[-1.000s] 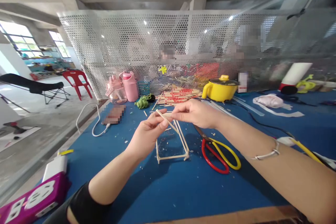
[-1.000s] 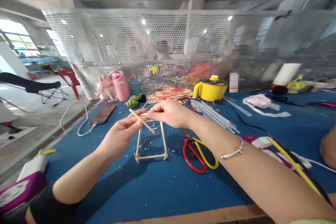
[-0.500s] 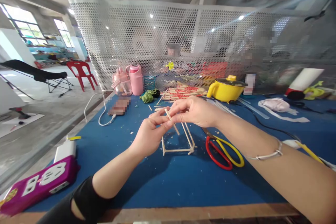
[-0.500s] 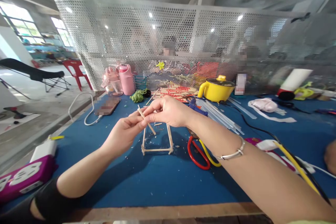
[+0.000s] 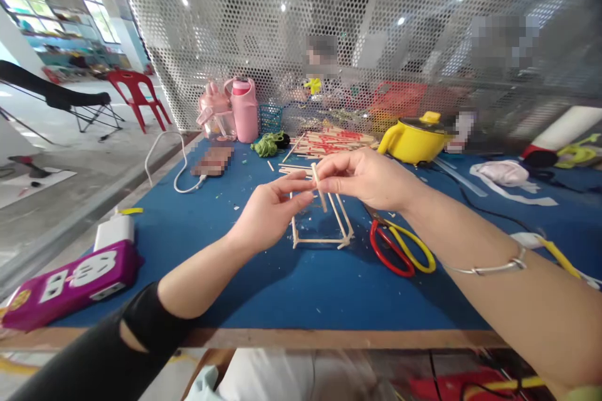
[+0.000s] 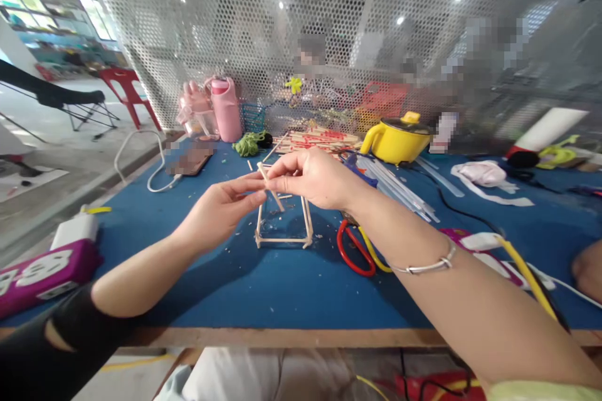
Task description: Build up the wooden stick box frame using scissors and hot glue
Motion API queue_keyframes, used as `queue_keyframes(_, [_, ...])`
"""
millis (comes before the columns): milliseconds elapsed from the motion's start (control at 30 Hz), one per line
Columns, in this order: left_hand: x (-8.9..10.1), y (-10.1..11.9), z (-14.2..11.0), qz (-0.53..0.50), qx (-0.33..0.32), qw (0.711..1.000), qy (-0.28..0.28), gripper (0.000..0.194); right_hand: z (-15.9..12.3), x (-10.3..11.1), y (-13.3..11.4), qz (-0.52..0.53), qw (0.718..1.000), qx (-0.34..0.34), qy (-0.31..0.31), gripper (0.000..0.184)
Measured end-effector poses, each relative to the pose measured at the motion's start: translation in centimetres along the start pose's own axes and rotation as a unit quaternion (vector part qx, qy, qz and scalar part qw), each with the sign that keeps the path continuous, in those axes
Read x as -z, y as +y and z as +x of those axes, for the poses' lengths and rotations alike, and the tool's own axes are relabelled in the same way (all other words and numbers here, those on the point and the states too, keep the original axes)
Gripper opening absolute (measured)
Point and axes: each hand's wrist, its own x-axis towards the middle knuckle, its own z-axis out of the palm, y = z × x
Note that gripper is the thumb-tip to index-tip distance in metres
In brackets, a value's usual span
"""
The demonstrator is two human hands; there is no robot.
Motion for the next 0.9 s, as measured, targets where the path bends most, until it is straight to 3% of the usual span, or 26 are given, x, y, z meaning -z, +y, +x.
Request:
queue_keyframes(100, [1.0, -0.7, -1.7, 0.063, 0.078, 0.995, 0.001, 0.042, -0.4, 0.1, 0.3, -0.046, 0.997, -0.046, -0.042, 0.012])
queue_keyframes(200, [1.2, -1.8, -3.5, 0.132, 0.107, 0.985, -0.017, 0.048, -0.5, -0.3, 0.1, -0.128, 0.984, -0.061, -0.109, 0.01])
queue_keyframes(367, [-0.1, -3.3, -4.5, 0.225, 0.063, 0.972, -0.027, 0.051, -0.3, -1.1, -0.1, -0.187, 0.97, -0.053, -0.147, 0.012])
queue_keyframes(567, [-0.6, -4.0, -3.8, 0.268, -0.006, 0.962, -0.055, 0.031, -0.2, -1.4, 0.9, -0.206, 0.962, -0.049, -0.171, 0.011])
queue_keyframes(667, [-0.5, -4.1, -3.8, 0.26, -0.005, 0.964, -0.052, 0.025, 0.1, -1.6, 1.2, -0.198, 0.961, -0.061, -0.185, 0.011])
queue_keyframes(900, [-0.4, -3.3, -3.9, 0.227, 0.01, 0.973, -0.041, 0.029, 0.4, -1.7, 1.1, -0.195, 0.955, -0.055, -0.215, 0.015])
